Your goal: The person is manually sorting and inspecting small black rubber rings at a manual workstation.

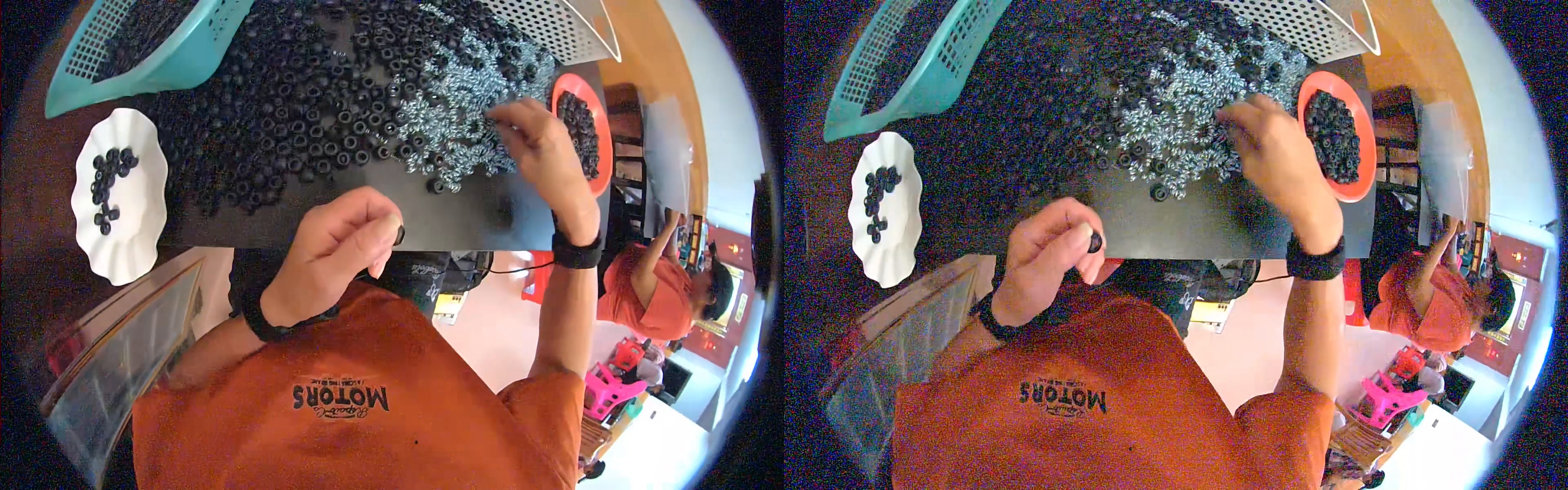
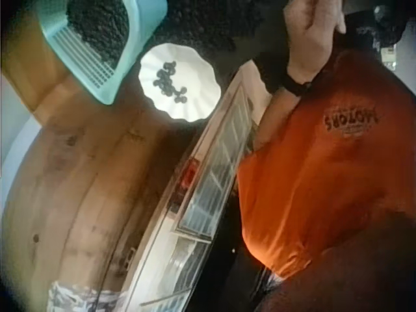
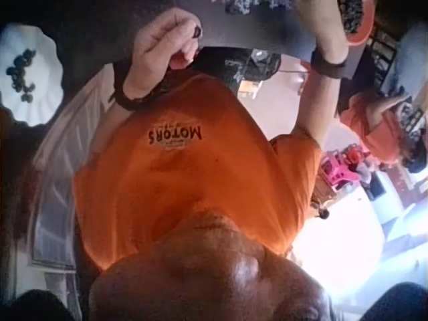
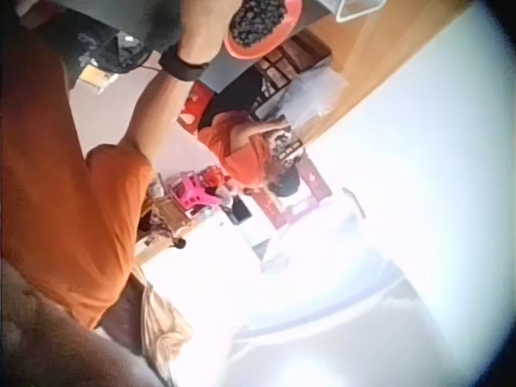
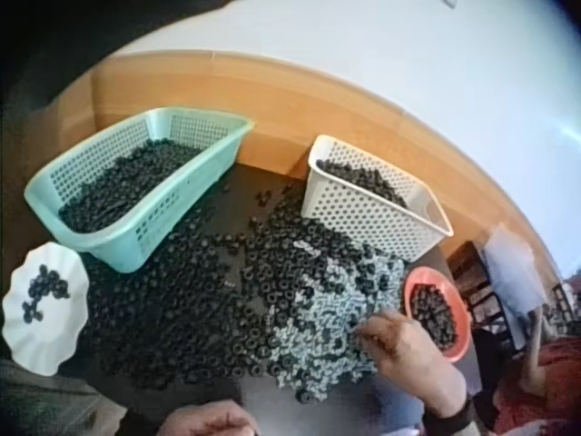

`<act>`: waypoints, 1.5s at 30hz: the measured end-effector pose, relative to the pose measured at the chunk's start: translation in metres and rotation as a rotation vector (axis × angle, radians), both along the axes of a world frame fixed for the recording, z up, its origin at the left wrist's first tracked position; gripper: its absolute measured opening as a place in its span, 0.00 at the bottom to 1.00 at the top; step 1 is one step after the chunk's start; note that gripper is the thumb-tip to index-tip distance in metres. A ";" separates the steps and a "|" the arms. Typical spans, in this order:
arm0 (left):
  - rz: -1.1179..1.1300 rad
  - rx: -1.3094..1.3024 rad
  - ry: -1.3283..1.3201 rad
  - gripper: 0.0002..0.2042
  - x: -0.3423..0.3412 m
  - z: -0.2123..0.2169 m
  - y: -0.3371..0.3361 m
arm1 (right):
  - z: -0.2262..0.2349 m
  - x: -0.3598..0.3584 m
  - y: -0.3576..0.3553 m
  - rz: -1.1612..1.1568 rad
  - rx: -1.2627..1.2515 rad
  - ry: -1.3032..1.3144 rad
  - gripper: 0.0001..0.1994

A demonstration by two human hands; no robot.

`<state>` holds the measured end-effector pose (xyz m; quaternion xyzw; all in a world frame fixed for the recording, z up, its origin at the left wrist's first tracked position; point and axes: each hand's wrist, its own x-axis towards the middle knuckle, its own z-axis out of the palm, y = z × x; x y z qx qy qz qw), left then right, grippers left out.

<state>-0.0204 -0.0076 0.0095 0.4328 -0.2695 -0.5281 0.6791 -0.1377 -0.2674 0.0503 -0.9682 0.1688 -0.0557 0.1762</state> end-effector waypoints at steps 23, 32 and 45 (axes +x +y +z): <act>0.001 0.023 -0.105 0.09 0.003 -0.002 -0.001 | 0.007 0.000 -0.001 0.034 -0.031 -0.010 0.07; 0.005 0.013 -0.100 0.10 0.004 -0.003 0.000 | -0.003 0.004 -0.003 0.065 -0.126 -0.006 0.06; 0.086 -0.009 0.110 0.08 0.001 -0.004 0.000 | 0.020 -0.001 0.033 -0.178 0.444 -0.068 0.02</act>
